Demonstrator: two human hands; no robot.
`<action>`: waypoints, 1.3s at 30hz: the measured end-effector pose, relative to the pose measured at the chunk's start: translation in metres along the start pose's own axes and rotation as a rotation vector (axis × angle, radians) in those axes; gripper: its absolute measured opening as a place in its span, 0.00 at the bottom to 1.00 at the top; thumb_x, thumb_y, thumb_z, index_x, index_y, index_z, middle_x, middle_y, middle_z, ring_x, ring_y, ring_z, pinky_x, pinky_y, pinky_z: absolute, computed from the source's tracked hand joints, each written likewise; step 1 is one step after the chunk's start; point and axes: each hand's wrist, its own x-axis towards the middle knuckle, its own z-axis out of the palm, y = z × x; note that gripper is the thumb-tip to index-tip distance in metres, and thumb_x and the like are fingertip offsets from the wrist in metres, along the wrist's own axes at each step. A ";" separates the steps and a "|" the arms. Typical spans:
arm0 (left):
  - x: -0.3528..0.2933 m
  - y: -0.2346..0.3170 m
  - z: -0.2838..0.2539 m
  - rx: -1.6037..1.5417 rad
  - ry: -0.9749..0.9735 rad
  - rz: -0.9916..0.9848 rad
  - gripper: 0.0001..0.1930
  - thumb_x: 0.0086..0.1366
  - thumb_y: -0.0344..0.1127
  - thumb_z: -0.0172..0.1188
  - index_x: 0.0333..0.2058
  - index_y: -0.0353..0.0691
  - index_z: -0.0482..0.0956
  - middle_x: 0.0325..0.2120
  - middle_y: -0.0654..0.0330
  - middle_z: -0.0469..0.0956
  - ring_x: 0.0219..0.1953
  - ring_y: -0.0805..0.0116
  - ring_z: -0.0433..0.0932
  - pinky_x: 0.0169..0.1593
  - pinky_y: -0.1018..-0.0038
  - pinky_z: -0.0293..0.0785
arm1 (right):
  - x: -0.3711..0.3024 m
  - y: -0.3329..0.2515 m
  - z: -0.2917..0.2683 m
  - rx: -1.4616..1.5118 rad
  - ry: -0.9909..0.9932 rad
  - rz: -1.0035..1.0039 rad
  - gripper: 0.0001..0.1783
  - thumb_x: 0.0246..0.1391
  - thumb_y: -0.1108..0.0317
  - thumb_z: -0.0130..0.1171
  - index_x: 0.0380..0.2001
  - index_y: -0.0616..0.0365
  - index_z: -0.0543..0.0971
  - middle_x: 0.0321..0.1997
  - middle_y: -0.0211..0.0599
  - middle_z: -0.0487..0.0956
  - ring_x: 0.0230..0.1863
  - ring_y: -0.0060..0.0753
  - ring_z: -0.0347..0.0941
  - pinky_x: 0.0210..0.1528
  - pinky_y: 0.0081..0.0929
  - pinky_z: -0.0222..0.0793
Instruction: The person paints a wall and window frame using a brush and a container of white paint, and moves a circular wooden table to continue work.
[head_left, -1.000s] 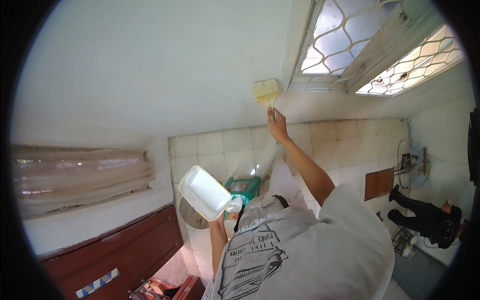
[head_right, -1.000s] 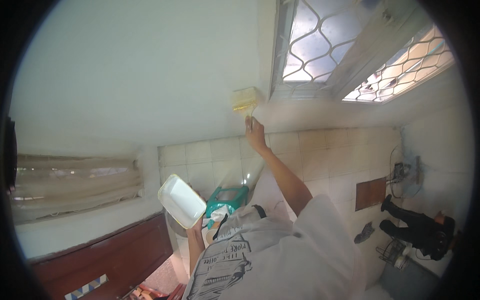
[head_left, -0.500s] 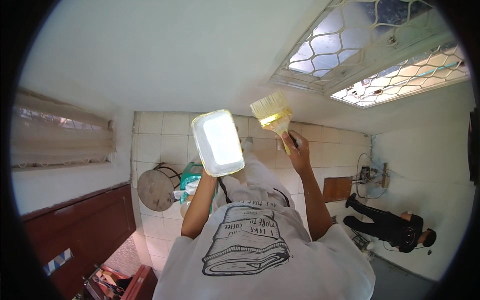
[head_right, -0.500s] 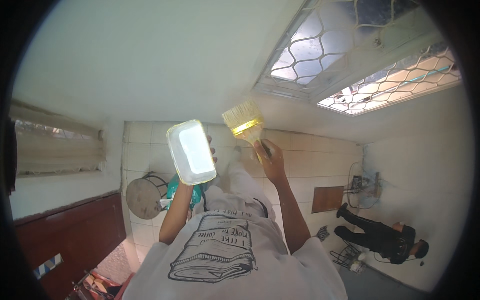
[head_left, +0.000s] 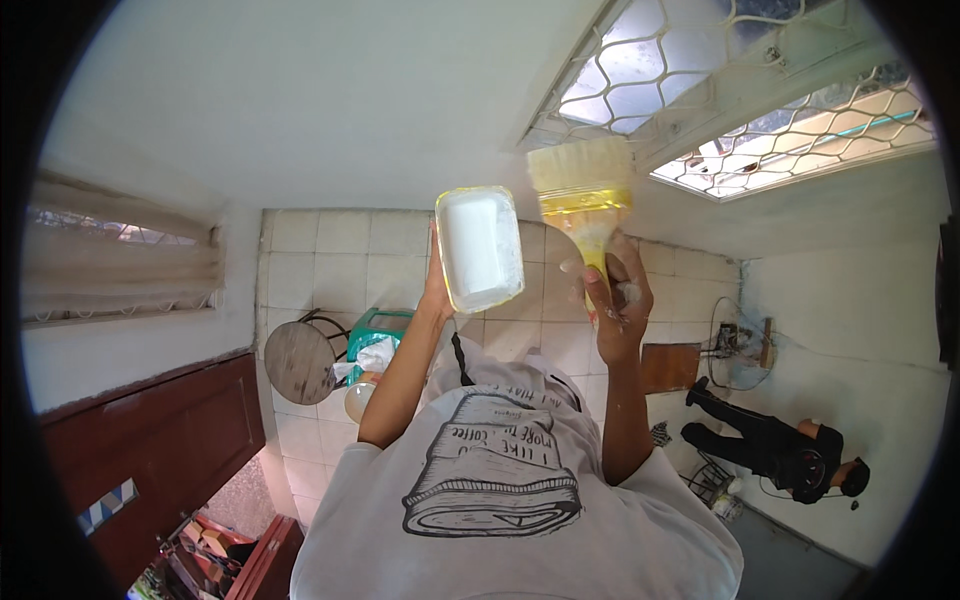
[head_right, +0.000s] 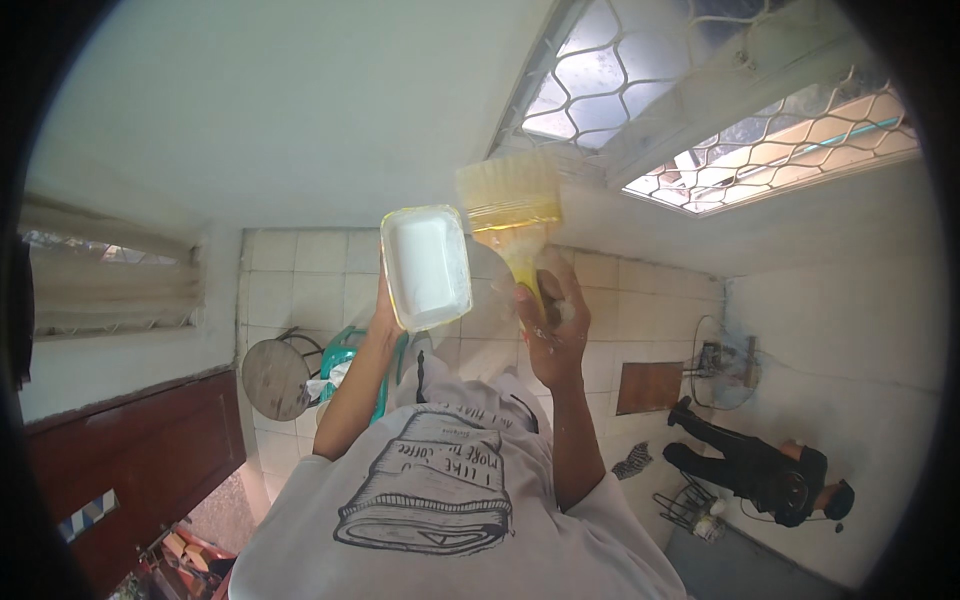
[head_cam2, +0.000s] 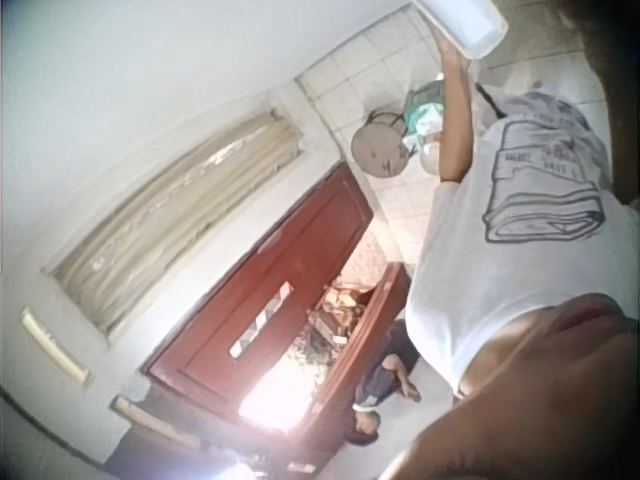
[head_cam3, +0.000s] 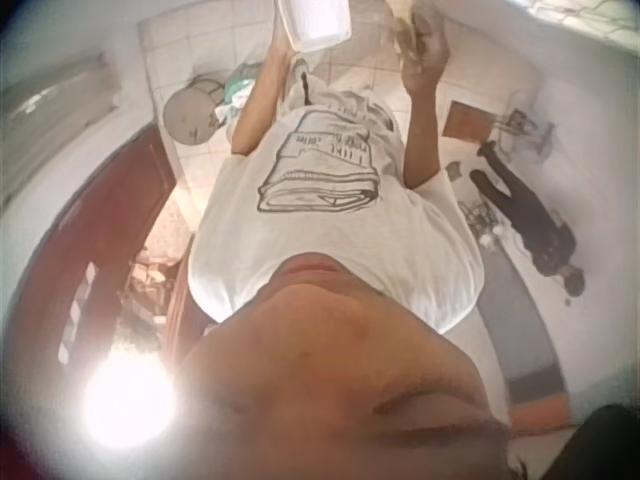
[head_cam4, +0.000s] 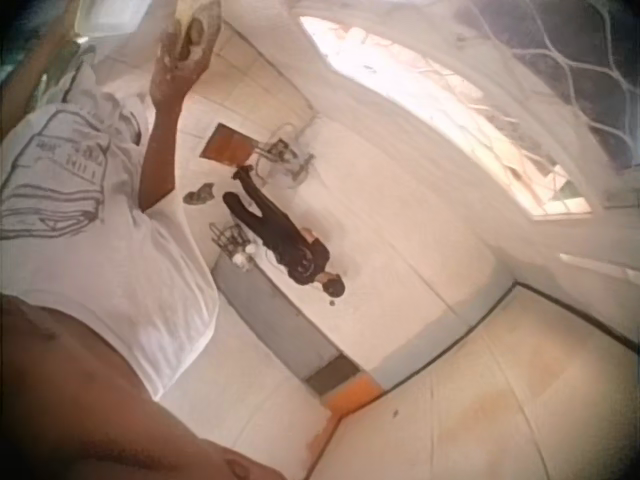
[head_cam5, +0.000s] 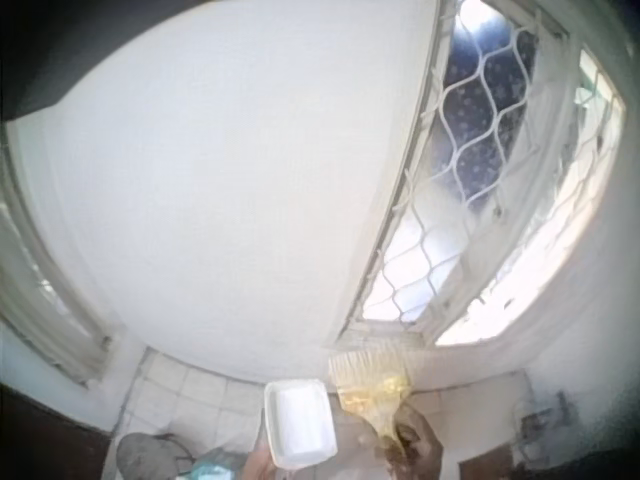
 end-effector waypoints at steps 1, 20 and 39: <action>0.001 -0.005 -0.001 0.117 0.003 -0.003 0.40 0.68 0.71 0.37 0.67 0.48 0.61 0.61 0.57 0.70 0.58 0.60 0.74 0.60 0.57 0.75 | -0.001 -0.004 -0.004 0.036 -0.017 0.010 0.21 0.64 0.66 0.58 0.56 0.63 0.69 0.38 0.40 0.81 0.29 0.18 0.71 0.27 0.17 0.64; -0.003 -0.280 0.095 0.159 0.010 -0.260 0.40 0.69 0.71 0.34 0.68 0.46 0.59 0.62 0.56 0.68 0.61 0.56 0.70 0.63 0.56 0.70 | -0.099 0.031 -0.313 -0.138 -0.071 -0.051 0.07 0.59 0.72 0.58 0.40 0.63 0.77 0.31 0.37 0.79 0.27 0.21 0.71 0.29 0.21 0.67; -0.039 -0.374 0.121 0.217 0.004 -0.369 0.41 0.70 0.71 0.32 0.66 0.42 0.61 0.58 0.53 0.72 0.57 0.58 0.76 0.59 0.59 0.76 | -0.116 0.069 -0.357 -0.185 -0.015 -0.114 0.08 0.66 0.70 0.51 0.34 0.62 0.75 0.21 0.35 0.67 0.17 0.20 0.60 0.22 0.26 0.58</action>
